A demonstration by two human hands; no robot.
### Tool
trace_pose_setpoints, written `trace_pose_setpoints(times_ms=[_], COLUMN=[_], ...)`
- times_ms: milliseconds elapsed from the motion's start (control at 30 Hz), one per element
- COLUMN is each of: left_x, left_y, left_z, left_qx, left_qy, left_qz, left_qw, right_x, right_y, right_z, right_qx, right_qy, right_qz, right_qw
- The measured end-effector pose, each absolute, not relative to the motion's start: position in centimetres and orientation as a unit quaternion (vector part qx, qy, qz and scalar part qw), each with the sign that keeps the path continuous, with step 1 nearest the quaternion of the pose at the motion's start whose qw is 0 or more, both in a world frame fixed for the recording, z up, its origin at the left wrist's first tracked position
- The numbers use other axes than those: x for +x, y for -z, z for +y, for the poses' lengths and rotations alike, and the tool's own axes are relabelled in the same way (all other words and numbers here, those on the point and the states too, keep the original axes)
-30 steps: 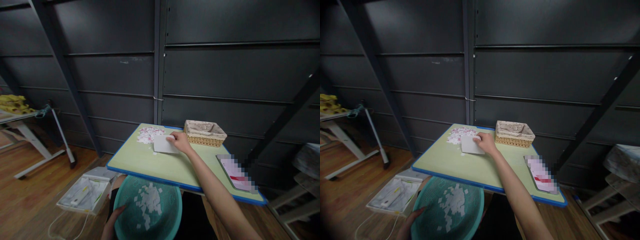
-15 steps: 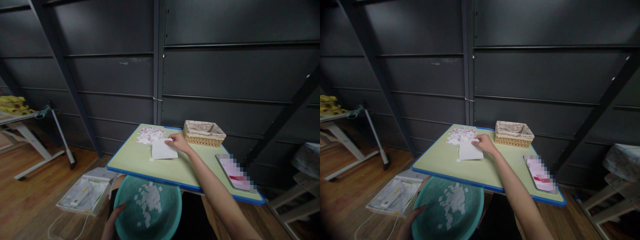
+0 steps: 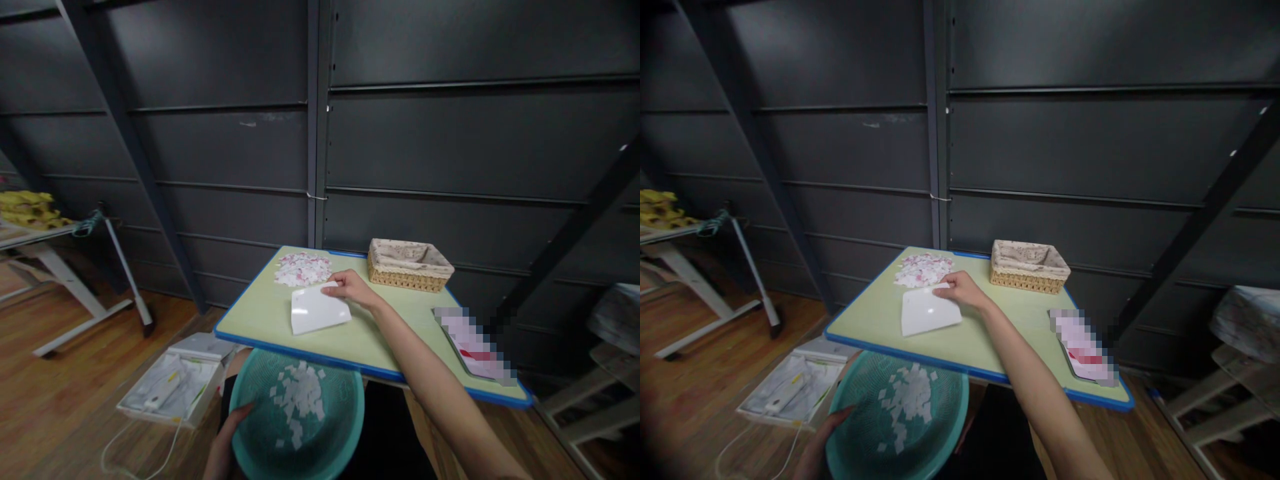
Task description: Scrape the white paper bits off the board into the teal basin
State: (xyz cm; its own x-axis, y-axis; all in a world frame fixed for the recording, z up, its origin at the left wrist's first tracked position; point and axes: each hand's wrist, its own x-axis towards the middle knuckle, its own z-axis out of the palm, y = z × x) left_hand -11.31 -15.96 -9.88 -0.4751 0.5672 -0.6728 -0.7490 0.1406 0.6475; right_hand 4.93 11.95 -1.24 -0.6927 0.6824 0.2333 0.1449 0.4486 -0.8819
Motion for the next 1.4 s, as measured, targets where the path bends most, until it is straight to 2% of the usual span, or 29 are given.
trace_pose_setpoints(times_ms=[67, 133, 400, 600, 867, 1167, 1400], left_x=[-11.6, -11.7, -11.0, -10.6, -10.8, -12.0, -11.8], left_y=[10.3, 10.5, 9.7, 9.6, 9.4, 11.7, 10.9], left_z=[-15.9, -15.8, -15.9, -16.1, -16.1, -15.9, -16.0], left_qx=[-0.083, -0.084, -0.068, -0.062, -0.072, -0.069, -0.067], left_qy=[-0.643, -0.638, -0.655, -0.652, -0.656, -0.651, -0.654], left_qz=[0.569, 0.575, 0.557, 0.561, 0.555, 0.547, 0.554], left_qw=[0.506, 0.506, 0.507, 0.506, 0.506, 0.521, 0.511], right_x=[5.7, 6.6, 7.3, 6.4, 4.4, 4.2, 6.7], right_y=[1.0, 0.9, 1.1, 1.5, 3.3, 3.8, 2.0], right_z=[13.1, 14.2, 15.2, 14.5, 14.1, 14.5, 15.3], right_qx=[-0.316, -0.369, -0.402, -0.377, -0.388, -0.4, -0.404], right_qy=[-0.387, -0.309, -0.229, -0.249, -0.266, -0.283, -0.327], right_qz=[-0.78, -0.77, -0.809, -0.819, -0.767, -0.778, -0.788], right_qw=[0.376, 0.418, 0.363, 0.353, 0.437, 0.393, 0.331])
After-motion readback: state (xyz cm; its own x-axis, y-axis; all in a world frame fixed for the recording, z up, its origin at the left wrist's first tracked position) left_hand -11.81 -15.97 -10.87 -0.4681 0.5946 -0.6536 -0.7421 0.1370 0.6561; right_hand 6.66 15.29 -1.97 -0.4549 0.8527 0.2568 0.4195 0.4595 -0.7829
